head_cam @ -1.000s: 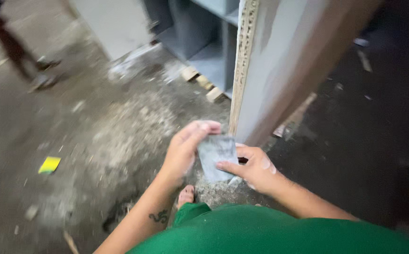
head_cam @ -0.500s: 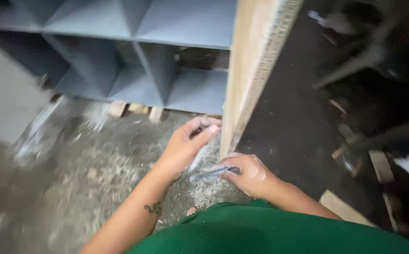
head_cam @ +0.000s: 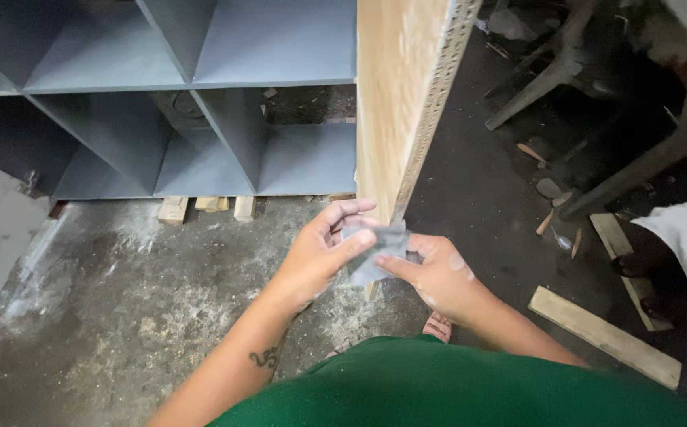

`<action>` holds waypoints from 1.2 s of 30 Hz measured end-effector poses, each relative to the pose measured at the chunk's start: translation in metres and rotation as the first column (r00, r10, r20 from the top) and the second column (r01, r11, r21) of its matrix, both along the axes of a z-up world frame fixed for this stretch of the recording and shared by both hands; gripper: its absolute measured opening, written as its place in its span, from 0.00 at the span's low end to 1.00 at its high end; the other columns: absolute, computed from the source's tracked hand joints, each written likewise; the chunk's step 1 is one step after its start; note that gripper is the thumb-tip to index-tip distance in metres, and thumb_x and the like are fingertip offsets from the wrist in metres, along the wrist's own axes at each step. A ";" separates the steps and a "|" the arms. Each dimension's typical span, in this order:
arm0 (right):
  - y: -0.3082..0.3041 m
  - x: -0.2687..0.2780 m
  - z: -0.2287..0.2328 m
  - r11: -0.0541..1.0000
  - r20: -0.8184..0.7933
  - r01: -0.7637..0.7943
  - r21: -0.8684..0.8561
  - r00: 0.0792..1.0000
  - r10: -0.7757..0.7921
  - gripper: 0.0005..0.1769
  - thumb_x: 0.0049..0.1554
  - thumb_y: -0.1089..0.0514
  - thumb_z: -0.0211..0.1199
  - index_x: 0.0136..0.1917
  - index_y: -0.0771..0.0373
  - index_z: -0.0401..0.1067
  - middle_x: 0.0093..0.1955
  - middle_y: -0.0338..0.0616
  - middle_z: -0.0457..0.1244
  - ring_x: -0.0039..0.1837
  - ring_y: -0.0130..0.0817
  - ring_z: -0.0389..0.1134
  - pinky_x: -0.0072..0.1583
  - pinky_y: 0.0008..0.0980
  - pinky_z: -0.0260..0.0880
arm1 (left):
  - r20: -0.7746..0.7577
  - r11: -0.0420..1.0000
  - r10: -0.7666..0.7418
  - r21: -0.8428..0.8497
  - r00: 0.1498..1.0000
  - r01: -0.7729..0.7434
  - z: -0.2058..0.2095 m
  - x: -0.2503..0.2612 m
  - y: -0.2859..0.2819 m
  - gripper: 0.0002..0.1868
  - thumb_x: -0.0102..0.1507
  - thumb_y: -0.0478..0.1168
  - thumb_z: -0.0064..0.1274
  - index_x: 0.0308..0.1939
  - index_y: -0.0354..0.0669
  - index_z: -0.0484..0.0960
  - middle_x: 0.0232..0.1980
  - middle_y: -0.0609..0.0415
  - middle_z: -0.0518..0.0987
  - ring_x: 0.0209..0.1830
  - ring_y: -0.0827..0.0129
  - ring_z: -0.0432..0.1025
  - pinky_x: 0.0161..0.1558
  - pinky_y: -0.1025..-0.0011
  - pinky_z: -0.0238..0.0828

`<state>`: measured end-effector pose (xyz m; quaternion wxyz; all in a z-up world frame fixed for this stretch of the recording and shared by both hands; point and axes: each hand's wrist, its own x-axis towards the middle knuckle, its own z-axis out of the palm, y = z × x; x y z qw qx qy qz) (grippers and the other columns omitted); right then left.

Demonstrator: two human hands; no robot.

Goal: The person sands the edges and surfaces of a large wooden shelf unit and a separate wooden panel by hand using a piece of sandpaper.

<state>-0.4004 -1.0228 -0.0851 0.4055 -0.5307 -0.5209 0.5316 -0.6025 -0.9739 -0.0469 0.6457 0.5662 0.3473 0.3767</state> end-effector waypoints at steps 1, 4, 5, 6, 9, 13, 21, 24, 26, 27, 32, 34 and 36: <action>0.000 -0.004 0.005 0.999 -0.047 0.020 -0.038 0.999 -0.022 0.16 0.56 0.59 0.67 0.57 0.67 0.79 0.49 0.42 0.74 0.49 0.23 0.72 0.54 0.26 0.72 | 0.030 0.999 -0.032 0.015 0.999 0.031 0.001 -0.004 -0.003 0.28 0.61 0.41 0.61 0.64 0.38 0.74 0.53 0.51 0.81 0.53 0.73 0.76 0.56 0.73 0.74; -0.001 -0.013 0.018 0.997 -0.054 -0.044 -0.061 0.998 0.040 0.16 0.57 0.60 0.67 0.56 0.70 0.79 0.48 0.44 0.74 0.49 0.25 0.72 0.53 0.29 0.73 | 0.018 1.000 0.011 -0.025 1.000 -0.010 -0.006 -0.007 -0.010 0.21 0.62 0.39 0.61 0.57 0.36 0.80 0.48 0.52 0.85 0.45 0.74 0.78 0.48 0.72 0.77; 0.000 -0.014 0.024 0.997 -0.053 -0.051 -0.060 0.997 0.048 0.16 0.57 0.60 0.67 0.56 0.70 0.79 0.48 0.44 0.74 0.49 0.25 0.72 0.53 0.29 0.73 | -0.026 0.994 0.072 -0.075 0.997 -0.074 -0.009 -0.007 -0.009 0.15 0.63 0.38 0.61 0.51 0.32 0.85 0.43 0.51 0.86 0.39 0.74 0.78 0.42 0.70 0.78; 0.002 -0.015 0.030 0.994 -0.035 -0.092 -0.055 0.995 0.090 0.18 0.57 0.56 0.66 0.58 0.67 0.78 0.49 0.43 0.74 0.49 0.24 0.72 0.54 0.28 0.73 | -0.025 0.994 0.080 -0.074 0.996 -0.082 -0.013 -0.007 -0.006 0.15 0.63 0.38 0.61 0.51 0.32 0.85 0.43 0.51 0.86 0.39 0.74 0.78 0.42 0.70 0.78; 0.008 -0.006 0.052 0.986 0.331 -0.070 -0.149 0.936 0.116 0.22 0.56 0.46 0.67 0.59 0.58 0.80 0.49 0.41 0.75 0.47 0.30 0.73 0.53 0.31 0.73 | -0.040 0.980 0.198 -0.027 0.979 -0.199 -0.021 -0.012 -0.001 0.11 0.63 0.37 0.61 0.46 0.33 0.87 0.39 0.52 0.87 0.34 0.75 0.78 0.38 0.72 0.77; 0.015 0.016 0.084 0.990 0.691 0.019 -0.140 0.718 0.084 0.39 0.50 0.36 0.73 0.68 0.54 0.69 0.60 0.50 0.70 0.61 0.36 0.72 0.59 0.34 0.72 | 0.059 0.932 0.352 -0.109 0.934 -0.345 -0.019 -0.026 0.008 0.12 0.63 0.37 0.60 0.47 0.33 0.85 0.41 0.50 0.87 0.35 0.72 0.81 0.38 0.72 0.80; 0.024 0.010 0.154 0.706 -0.012 0.085 0.703 0.994 -0.108 0.34 0.64 0.61 0.63 0.77 0.73 0.52 0.74 0.57 0.57 0.73 0.39 0.61 0.71 0.38 0.65 | -0.031 0.871 0.459 -0.182 0.888 -0.456 -0.009 -0.036 0.023 0.12 0.63 0.37 0.59 0.47 0.33 0.85 0.40 0.49 0.87 0.33 0.71 0.81 0.35 0.71 0.79; 0.034 -0.003 0.161 0.531 -0.070 0.130 0.838 0.989 -0.133 0.24 0.71 0.65 0.55 0.76 0.74 0.55 0.72 0.55 0.59 0.72 0.34 0.63 0.75 0.33 0.64 | 0.007 0.864 0.462 -0.228 0.887 -0.448 -0.010 -0.031 0.029 0.12 0.62 0.37 0.59 0.47 0.34 0.85 0.40 0.50 0.87 0.33 0.72 0.80 0.35 0.71 0.80; 0.039 -0.007 0.161 0.505 -0.102 0.155 0.849 0.986 -0.131 0.22 0.71 0.67 0.53 0.76 0.73 0.56 0.72 0.53 0.60 0.72 0.33 0.64 0.74 0.31 0.63 | 0.000 0.882 0.443 -0.176 0.896 -0.436 -0.010 -0.031 0.031 0.11 0.63 0.37 0.59 0.47 0.34 0.86 0.40 0.51 0.87 0.33 0.73 0.79 0.35 0.72 0.78; 0.040 -0.008 0.161 0.548 -0.125 0.229 0.805 0.967 -0.220 0.21 0.71 0.68 0.53 0.75 0.74 0.58 0.71 0.52 0.61 0.71 0.32 0.65 0.74 0.32 0.66 | 0.000 0.881 0.446 -0.177 0.895 -0.439 -0.011 -0.031 0.032 0.11 0.63 0.37 0.59 0.47 0.34 0.86 0.40 0.51 0.87 0.33 0.73 0.79 0.35 0.72 0.78; 0.050 -0.005 0.155 0.634 -0.216 0.375 0.677 0.924 -0.316 0.20 0.68 0.68 0.58 0.72 0.73 0.62 0.66 0.47 0.64 0.65 0.27 0.66 0.70 0.28 0.68 | 0.003 0.869 0.446 -0.240 0.895 -0.432 -0.013 -0.037 0.035 0.11 0.63 0.37 0.58 0.46 0.36 0.86 0.39 0.53 0.86 0.33 0.73 0.80 0.35 0.72 0.79; 0.051 -0.004 0.153 0.598 -0.135 0.326 0.732 0.930 -0.341 0.23 0.67 0.69 0.61 0.73 0.73 0.61 0.67 0.47 0.64 0.67 0.27 0.67 0.73 0.27 0.68 | -0.005 0.870 0.447 -0.230 0.894 -0.436 -0.016 -0.041 0.037 0.11 0.63 0.37 0.59 0.46 0.36 0.86 0.39 0.52 0.86 0.33 0.74 0.79 0.35 0.72 0.78; 0.055 -0.004 0.152 0.610 -0.153 0.340 0.715 0.929 -0.338 0.22 0.66 0.69 0.62 0.72 0.72 0.62 0.65 0.46 0.64 0.65 0.26 0.67 0.71 0.27 0.69 | -0.011 0.872 0.448 -0.216 0.894 -0.440 -0.020 -0.043 0.041 0.10 0.63 0.37 0.59 0.46 0.36 0.86 0.40 0.52 0.86 0.33 0.74 0.79 0.35 0.72 0.78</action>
